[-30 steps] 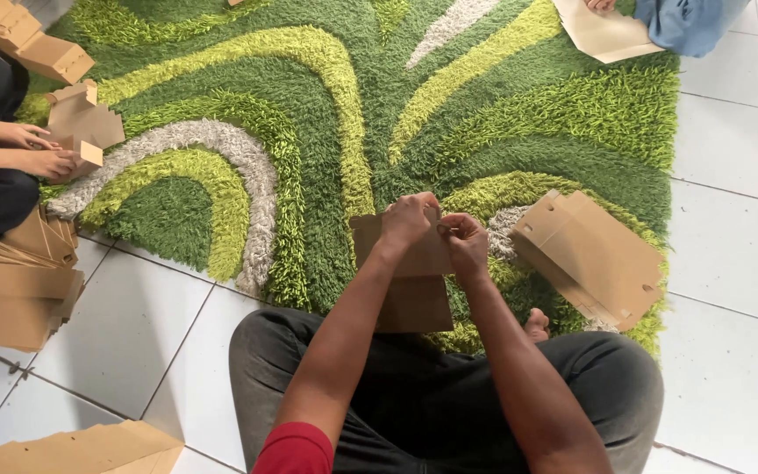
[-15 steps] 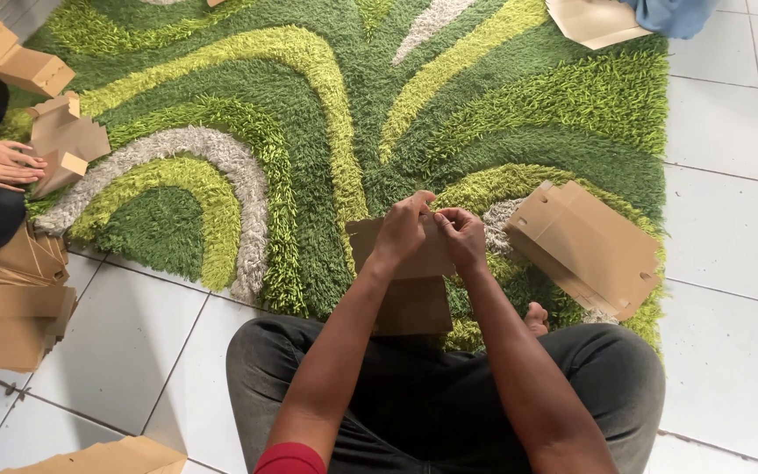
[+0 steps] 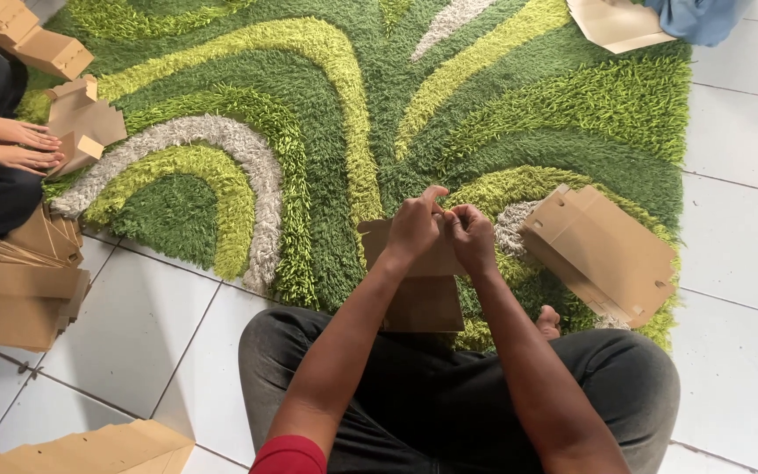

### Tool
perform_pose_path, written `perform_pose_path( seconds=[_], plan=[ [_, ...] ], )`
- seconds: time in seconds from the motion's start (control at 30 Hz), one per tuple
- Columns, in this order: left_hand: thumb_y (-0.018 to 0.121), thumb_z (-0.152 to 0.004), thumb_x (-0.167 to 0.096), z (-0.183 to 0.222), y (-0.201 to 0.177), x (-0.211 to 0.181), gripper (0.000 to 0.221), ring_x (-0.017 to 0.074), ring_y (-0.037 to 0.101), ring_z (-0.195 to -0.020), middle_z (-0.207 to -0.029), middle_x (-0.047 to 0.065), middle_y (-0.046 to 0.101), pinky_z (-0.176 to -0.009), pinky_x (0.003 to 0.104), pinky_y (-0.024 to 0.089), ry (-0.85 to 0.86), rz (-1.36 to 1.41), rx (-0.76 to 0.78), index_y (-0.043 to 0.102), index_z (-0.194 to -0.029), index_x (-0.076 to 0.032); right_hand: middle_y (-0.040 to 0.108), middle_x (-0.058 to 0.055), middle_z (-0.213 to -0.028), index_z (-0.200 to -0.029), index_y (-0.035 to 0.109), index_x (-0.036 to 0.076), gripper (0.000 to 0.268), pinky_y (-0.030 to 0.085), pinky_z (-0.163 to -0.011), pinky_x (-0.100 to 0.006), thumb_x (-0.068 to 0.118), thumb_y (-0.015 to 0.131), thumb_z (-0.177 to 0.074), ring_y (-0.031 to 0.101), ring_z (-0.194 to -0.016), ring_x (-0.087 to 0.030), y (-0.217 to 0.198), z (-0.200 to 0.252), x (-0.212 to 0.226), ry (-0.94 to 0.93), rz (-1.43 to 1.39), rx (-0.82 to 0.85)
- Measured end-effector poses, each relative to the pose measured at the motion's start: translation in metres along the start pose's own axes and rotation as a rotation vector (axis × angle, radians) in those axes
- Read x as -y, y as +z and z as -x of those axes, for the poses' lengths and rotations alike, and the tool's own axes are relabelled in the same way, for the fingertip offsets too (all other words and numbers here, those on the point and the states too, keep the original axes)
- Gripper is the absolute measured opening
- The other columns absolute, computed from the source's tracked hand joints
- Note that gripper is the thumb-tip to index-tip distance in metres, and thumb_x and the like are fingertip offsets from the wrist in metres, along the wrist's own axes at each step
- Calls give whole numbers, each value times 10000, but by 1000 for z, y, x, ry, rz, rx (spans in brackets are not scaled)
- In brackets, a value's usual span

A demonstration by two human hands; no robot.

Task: Folding and assembling small cardboard boxes while sitting on the floor.

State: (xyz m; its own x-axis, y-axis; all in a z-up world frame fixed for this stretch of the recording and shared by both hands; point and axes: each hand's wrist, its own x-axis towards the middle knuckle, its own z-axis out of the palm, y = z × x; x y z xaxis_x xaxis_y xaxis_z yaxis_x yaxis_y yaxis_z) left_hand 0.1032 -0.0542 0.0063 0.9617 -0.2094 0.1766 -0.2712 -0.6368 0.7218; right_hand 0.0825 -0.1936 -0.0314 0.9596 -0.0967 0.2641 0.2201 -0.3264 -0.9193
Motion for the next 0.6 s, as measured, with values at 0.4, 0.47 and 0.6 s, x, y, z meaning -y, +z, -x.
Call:
perform_pose_path(
  seconds=[0.4, 0.47, 0.6],
  plan=[
    [718, -790, -63, 0, -9, 2, 425, 239, 712, -887, -820, -32, 743, -891, 437, 546, 150, -98, -74, 597, -1171, -209, 613, 20, -660, -868, 694, 85, 193, 466, -634, -245, 252, 698, -964, 541, -668, -49, -6, 3, 23, 79, -158, -46],
    [825, -702, -134, 22, -28, 4, 568, 260, 641, -1032, -1037, 19, 667, -961, 445, 490, 133, -198, -293, 592, -1217, -180, 611, -6, -666, -863, 686, 76, 184, 463, -632, -249, 234, 709, -954, 542, -676, -61, -7, 1, 18, 54, -151, -61],
    [898, -668, -88, 61, -47, 31, 843, 448, 551, -1192, -1343, 235, 507, -1001, 572, 471, -105, 163, -522, 446, -1379, -53, 620, -9, -714, -880, 684, 83, 166, 476, -663, -242, 228, 754, -921, 568, -697, -76, -5, -6, -3, 68, -163, -131]
  ],
)
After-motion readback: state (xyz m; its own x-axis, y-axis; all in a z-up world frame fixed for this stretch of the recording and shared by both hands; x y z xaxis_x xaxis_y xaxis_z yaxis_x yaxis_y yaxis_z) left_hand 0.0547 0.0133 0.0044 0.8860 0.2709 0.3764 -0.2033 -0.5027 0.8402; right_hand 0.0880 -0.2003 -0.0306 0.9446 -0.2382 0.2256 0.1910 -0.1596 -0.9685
